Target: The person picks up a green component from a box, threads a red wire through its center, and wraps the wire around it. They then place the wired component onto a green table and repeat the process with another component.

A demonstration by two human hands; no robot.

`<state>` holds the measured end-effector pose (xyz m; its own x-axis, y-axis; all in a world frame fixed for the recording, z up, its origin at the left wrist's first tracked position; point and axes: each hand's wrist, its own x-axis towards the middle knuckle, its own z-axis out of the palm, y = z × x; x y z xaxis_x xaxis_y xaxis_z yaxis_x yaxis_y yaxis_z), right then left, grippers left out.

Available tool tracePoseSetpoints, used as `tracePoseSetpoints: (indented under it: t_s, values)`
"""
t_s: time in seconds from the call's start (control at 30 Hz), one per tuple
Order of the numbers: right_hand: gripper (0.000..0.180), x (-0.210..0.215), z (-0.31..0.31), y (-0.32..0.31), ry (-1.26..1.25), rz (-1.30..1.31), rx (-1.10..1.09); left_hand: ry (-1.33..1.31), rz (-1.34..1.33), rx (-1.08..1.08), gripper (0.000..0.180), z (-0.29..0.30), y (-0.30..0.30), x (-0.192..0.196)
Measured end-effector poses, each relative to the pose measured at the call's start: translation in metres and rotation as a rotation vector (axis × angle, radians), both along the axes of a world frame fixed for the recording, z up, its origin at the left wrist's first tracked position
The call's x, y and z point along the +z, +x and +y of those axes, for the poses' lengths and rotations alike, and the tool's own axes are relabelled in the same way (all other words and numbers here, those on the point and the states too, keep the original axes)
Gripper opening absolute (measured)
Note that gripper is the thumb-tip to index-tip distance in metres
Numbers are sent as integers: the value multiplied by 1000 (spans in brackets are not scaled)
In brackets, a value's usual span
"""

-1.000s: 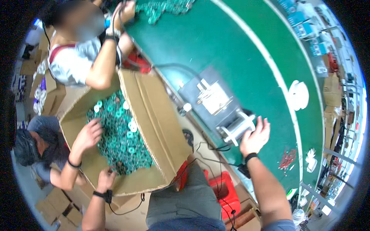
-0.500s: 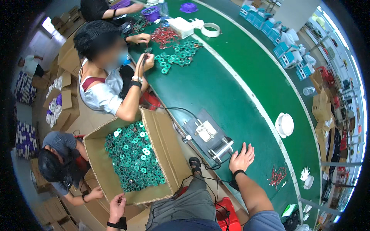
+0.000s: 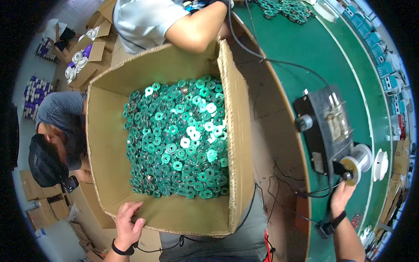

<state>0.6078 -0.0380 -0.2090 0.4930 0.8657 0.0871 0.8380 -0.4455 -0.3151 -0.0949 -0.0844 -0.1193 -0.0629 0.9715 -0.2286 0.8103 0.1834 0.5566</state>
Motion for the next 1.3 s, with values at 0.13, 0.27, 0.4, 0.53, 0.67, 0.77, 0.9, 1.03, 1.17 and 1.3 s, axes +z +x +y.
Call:
tracePoseSetpoints:
  t_s: [0.13, 0.27, 0.4, 0.53, 0.67, 0.77, 0.9, 1.03, 1.17, 1.3]
  values:
    - [49, -7, -1, 4, 87, -136, 95, 87, -20, -37, 47, -8, -2, -4]
    - [53, -3, 12, -15, 226, -49, 94, 200, -85, -41, 39, -20, -4, -7]
    - [61, -16, 25, -8, 315, 23, 11, 435, -270, 26, 35, -49, -13, -7]
    - [60, -21, 36, 10, 368, 169, 36, 598, -444, 379, 38, -138, -44, -24]
    - [62, -32, 42, 49, 424, 234, 164, 1, -729, 949, 29, -271, -93, -76]
    - [71, -23, 53, 103, 390, 343, 121, -42, -1053, 1214, 29, -355, -131, -137]
    - [74, -22, 70, 97, 302, 351, 63, 52, -1087, 1321, 27, -389, -129, -163]
    - [73, -31, 55, 71, 315, 454, 64, 45, -1084, 1273, 27, -352, -115, -162]
    - [67, -5, 33, 106, 255, 242, 90, -15, -1013, 1327, 32, -315, -118, -173]
    - [58, -2, 13, 93, 367, 212, 101, -4, -936, 1290, 41, -260, -167, -173]
